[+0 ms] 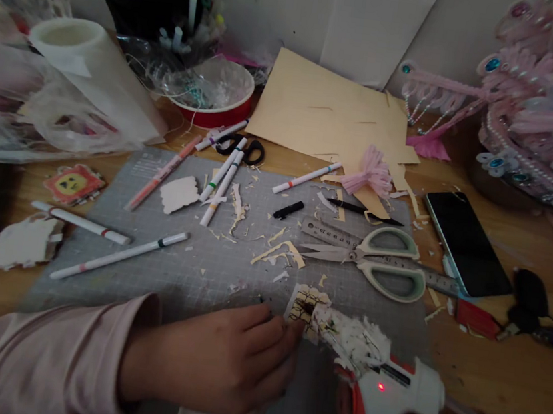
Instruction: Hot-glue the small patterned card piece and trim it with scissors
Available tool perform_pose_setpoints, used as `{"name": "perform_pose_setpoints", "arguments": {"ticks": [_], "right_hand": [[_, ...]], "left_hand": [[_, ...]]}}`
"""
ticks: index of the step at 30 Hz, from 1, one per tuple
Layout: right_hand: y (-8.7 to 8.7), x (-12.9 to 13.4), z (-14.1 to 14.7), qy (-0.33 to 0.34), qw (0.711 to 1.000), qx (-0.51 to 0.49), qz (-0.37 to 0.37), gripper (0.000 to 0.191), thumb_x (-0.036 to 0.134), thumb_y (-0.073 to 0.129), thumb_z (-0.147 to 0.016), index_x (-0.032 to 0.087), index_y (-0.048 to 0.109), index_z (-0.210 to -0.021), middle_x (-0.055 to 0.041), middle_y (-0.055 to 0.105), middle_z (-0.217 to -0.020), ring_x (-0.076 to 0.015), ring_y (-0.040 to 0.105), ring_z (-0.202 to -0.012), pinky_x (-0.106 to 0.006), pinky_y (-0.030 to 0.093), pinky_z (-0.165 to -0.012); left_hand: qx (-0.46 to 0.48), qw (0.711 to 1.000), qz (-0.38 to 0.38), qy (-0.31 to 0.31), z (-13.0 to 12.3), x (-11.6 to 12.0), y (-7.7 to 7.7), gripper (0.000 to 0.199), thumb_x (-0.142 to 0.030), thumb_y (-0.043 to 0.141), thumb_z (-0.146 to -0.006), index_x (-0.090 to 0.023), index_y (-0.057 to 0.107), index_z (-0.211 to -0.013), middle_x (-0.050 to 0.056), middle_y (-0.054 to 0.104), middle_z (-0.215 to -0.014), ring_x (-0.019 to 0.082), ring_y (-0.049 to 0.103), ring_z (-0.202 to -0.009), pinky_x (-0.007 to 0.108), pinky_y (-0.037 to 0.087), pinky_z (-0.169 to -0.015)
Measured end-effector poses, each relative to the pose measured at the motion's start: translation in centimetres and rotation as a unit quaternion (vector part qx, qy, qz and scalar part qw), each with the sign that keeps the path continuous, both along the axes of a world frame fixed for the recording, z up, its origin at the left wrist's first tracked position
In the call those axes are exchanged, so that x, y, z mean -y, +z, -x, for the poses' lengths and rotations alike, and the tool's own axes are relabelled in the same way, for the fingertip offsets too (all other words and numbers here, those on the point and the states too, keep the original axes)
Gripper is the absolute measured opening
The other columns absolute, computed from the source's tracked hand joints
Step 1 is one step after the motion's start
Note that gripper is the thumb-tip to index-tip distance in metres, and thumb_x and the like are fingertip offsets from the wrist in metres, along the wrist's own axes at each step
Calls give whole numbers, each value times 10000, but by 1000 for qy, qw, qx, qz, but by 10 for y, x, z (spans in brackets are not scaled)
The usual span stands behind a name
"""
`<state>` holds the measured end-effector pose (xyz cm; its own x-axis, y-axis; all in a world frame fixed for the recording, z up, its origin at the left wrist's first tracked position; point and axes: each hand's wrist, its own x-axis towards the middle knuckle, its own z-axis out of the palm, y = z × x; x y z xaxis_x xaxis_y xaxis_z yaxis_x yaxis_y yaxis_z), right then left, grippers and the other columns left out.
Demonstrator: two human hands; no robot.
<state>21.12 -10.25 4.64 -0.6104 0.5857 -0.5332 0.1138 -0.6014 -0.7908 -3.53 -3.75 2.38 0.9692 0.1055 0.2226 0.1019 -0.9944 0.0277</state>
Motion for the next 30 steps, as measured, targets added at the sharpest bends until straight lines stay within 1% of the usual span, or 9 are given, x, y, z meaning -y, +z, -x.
{"name": "perform_pose_setpoints", "arguments": {"ticks": [4,10,15,20,22,25,27,28,30], "right_hand": [[-3,3,1,6,1000,-6,-3,258,327,503,-878,156,554,-1066,-57,587,-1043,-171,591,-851,-347,508,-721],[-13,4,1,11,1000,-6,-1,270,305,515,-874,155,541,-1097,-66,576,-1079,-181,589,-885,-367,509,-742],[-9,4,2,4,1000,2,2,265,331,501,-879,149,556,-1062,-60,596,-1024,-166,597,-842,-352,509,-722],[4,-2,-4,-16,999,27,3,249,422,540,-815,203,630,-891,-37,640,-850,-170,602,-817,-310,489,-748],[1,-3,-9,-39,998,46,2,234,415,565,-790,219,636,-898,-35,644,-843,-180,595,-832,-326,481,-777],[-14,-4,-15,-101,992,73,-11,242,402,627,-730,229,643,-898,-34,649,-863,-188,589,-836,-330,477,-787],[-24,-6,-15,-177,979,93,-28,248,408,660,-689,224,650,-855,-31,655,-840,-181,595,-791,-296,486,-742],[-28,-8,-14,-213,972,99,-27,246,422,635,-708,218,651,-844,-28,656,-805,-172,598,-750,-280,490,-703],[-30,-15,-8,-299,950,92,0,284,467,595,-722,193,651,-770,-12,632,-655,-147,576,-602,-248,483,-572]], "left_hand": [[3,1000,-11,-8,0,1,0,263,-273,395,-877,-133,617,-892,139,653,-1063,186,611,-841,300,477,-709],[11,998,-60,-22,0,3,0,250,-243,449,-849,-95,628,-941,172,658,-1048,205,625,-852,304,493,-703],[7,996,-77,-36,0,3,1,264,-220,432,-842,-85,637,-938,173,667,-1030,212,641,-817,297,509,-662],[7,997,-73,-31,-1,3,0,261,-222,437,-843,-83,636,-937,172,669,-1028,211,643,-816,296,513,-660],[16,997,-70,-27,-1,3,-1,264,-236,442,-848,-80,633,-943,163,669,-1030,207,640,-812,293,512,-655],[23,998,-59,-21,0,3,-3,244,-238,447,-853,-94,631,-926,142,670,-1035,199,635,-807,290,504,-642],[23,998,-59,-22,1,2,-3,225,-222,450,-854,-101,625,-927,136,664,-1049,196,631,-813,288,495,-639],[20,998,-60,-24,2,1,-3,218,-208,449,-854,-102,621,-936,137,658,-1062,194,628,-816,288,490,-639],[8,998,-59,-26,2,0,-3,208,-181,441,-857,-106,610,-954,132,646,-1086,185,621,-804,285,476,-631]]}}
